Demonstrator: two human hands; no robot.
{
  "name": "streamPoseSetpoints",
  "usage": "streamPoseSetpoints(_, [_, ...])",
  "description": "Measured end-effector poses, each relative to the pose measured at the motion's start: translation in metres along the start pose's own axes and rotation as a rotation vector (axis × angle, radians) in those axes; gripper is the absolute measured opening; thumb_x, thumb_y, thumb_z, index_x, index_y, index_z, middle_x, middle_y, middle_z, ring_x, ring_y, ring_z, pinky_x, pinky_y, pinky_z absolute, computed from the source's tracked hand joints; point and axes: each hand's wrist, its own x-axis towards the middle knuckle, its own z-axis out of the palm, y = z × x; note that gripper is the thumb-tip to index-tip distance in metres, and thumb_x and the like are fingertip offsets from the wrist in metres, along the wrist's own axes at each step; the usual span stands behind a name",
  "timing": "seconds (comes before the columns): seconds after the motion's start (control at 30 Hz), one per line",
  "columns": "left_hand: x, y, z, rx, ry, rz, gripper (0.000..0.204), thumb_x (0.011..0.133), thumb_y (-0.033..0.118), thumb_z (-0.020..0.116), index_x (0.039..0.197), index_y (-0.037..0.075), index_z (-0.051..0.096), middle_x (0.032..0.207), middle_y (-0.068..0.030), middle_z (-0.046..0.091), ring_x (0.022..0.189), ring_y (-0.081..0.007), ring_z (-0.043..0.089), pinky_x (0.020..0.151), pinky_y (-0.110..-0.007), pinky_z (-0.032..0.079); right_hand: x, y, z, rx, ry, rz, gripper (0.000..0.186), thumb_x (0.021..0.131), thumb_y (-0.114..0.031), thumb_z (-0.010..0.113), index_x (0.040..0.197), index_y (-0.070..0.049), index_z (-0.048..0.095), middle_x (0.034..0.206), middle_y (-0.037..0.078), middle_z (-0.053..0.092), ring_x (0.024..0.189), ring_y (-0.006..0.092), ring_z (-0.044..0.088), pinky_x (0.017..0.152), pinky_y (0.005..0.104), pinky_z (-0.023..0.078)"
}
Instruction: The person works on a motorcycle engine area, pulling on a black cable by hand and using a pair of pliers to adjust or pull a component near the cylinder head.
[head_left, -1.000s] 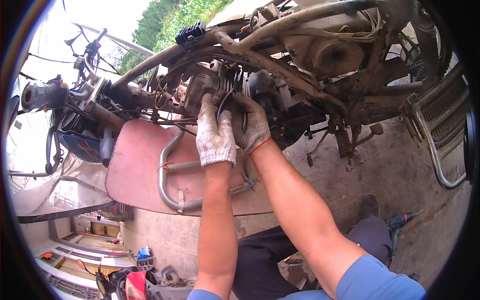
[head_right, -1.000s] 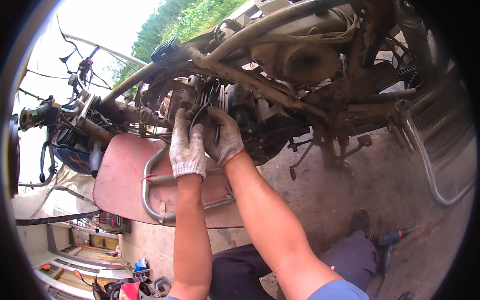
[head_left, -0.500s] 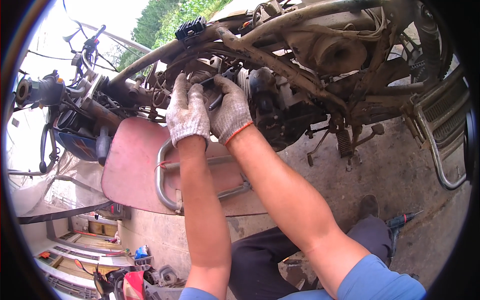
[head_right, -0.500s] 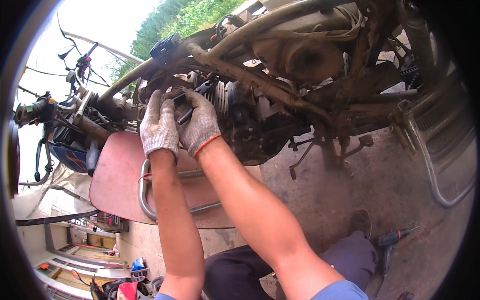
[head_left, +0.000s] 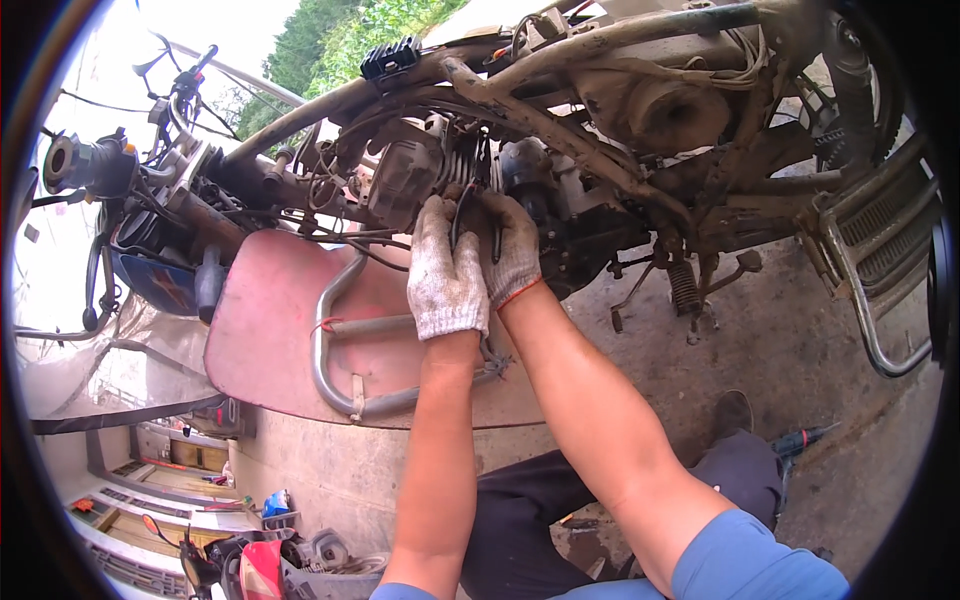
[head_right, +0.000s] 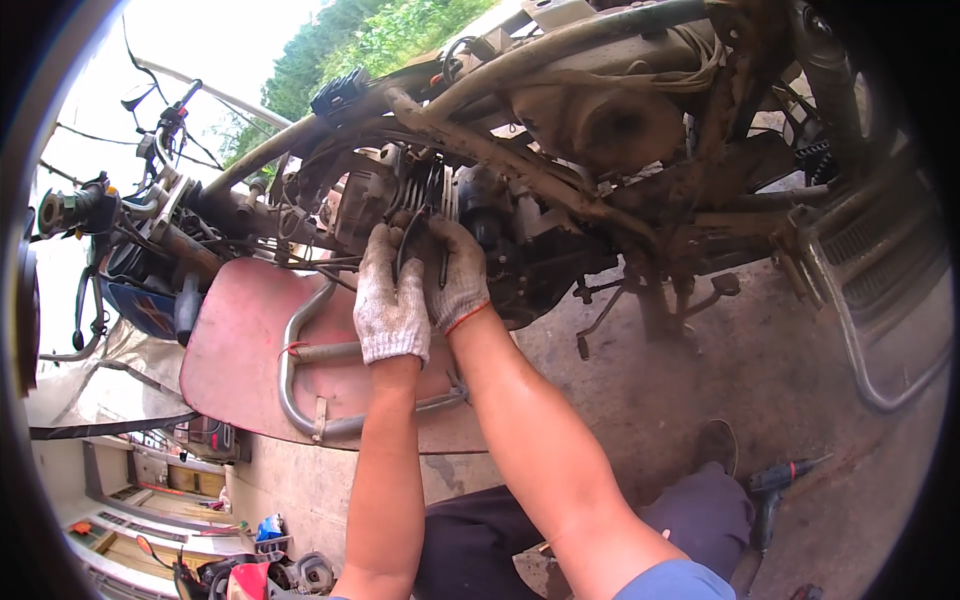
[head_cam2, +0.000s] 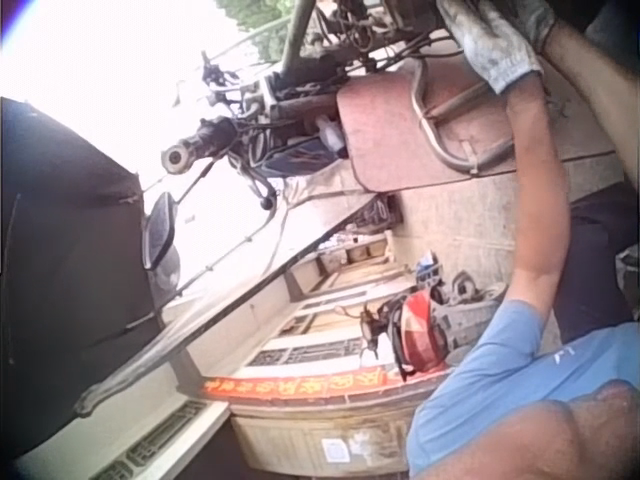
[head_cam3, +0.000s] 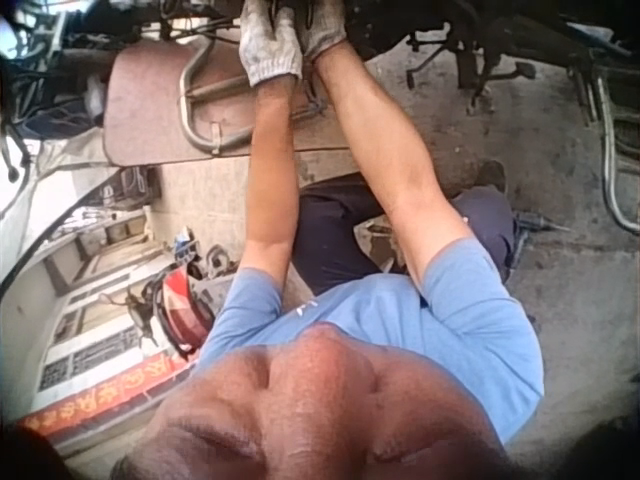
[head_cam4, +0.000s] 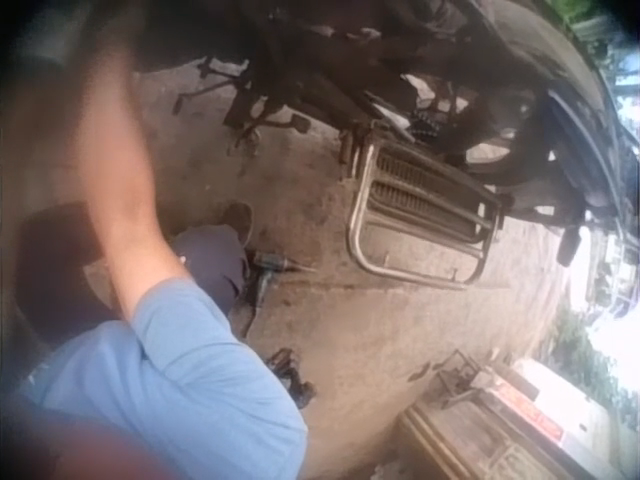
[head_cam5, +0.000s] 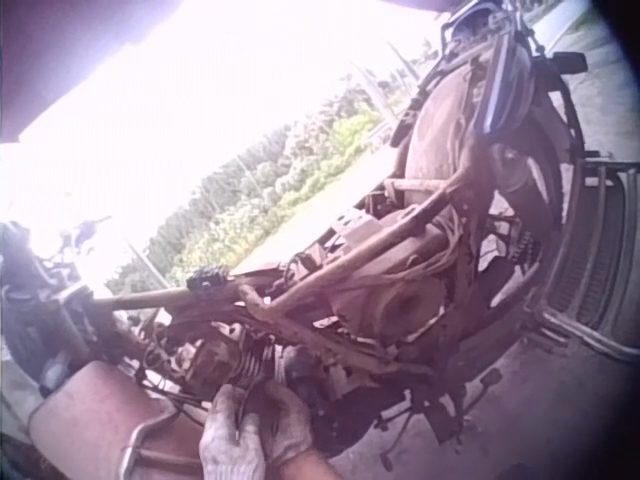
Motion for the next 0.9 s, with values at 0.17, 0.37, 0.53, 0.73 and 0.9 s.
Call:
streamPoseSetpoints(0.17, [0.032, -0.023, -0.018, -0.287, 0.131, -0.191, 0.047, 0.099, 0.008, 0.062, 0.143, -0.004, 0.052, 0.128, -0.0162, 0.068, 0.106, -0.0155, 0.067, 0.091, -0.031, 0.055, 0.0, 0.022, 0.009, -1.597, -0.154, -0.887, 0.023, 0.079, 0.016, 0.06, 0.093, 0.0, 0.069, 0.094, 0.007, 0.072, 0.091, 0.0159, 0.07, 0.079, 0.025, 0.056])
streamPoseSetpoints(0.37, [0.059, -0.008, -0.026, 0.107, 0.116, -0.034, 0.043, 0.098, 0.013, 0.063, 0.139, 0.002, 0.058, 0.123, -0.0177, 0.07, 0.108, -0.0231, 0.069, 0.096, -0.034, 0.052, 0.031, 0.03, 0.009, -0.837, 0.108, -0.506, 0.013, 0.083, 0.01, 0.057, 0.085, -0.002, 0.064, 0.085, 0.003, 0.065, 0.08, 0.0141, 0.064, 0.07, 0.0234, 0.053])
streamPoseSetpoints(0.53, [0.069, -0.001, -0.021, 0.307, 0.192, 0.139, 0.039, 0.097, 0.016, 0.064, 0.135, 0.006, 0.064, 0.125, -0.0167, 0.07, 0.114, -0.0289, 0.068, 0.098, -0.038, 0.051, 0.039, 0.013, 0.025, 0.198, 0.103, -0.007, 0.01, 0.09, -0.003, 0.057, 0.093, -0.002, 0.067, 0.09, 0.008, 0.068, 0.082, 0.0202, 0.066, 0.073, 0.0254, 0.056])
streamPoseSetpoints(0.73, [0.027, 0.013, -0.012, 0.236, 0.121, 0.158, 0.04, 0.092, 0.01, 0.064, 0.132, 0.001, 0.063, 0.129, -0.0196, 0.066, 0.119, -0.0341, 0.064, 0.102, -0.041, 0.05, 0.011, 0.017, 0.031, -0.04, 0.216, -0.145, 0.02, 0.094, -0.014, 0.054, 0.102, 0.0, 0.067, 0.1, 0.013, 0.071, 0.095, 0.0264, 0.067, 0.093, 0.0378, 0.053])
streamPoseSetpoints(0.9, [-0.011, 0.01, 0.012, 0.189, 0.082, 0.208, 0.047, 0.091, 0.005, 0.065, 0.136, -0.002, 0.055, 0.133, -0.0215, 0.061, 0.126, -0.0383, 0.058, 0.108, -0.043, 0.045, -0.004, -0.009, -0.018, 0.015, 0.004, -0.031, 0.026, 0.093, -0.017, 0.056, 0.109, 0.0, 0.068, 0.104, 0.012, 0.072, 0.097, 0.0253, 0.069, 0.094, 0.0366, 0.054])
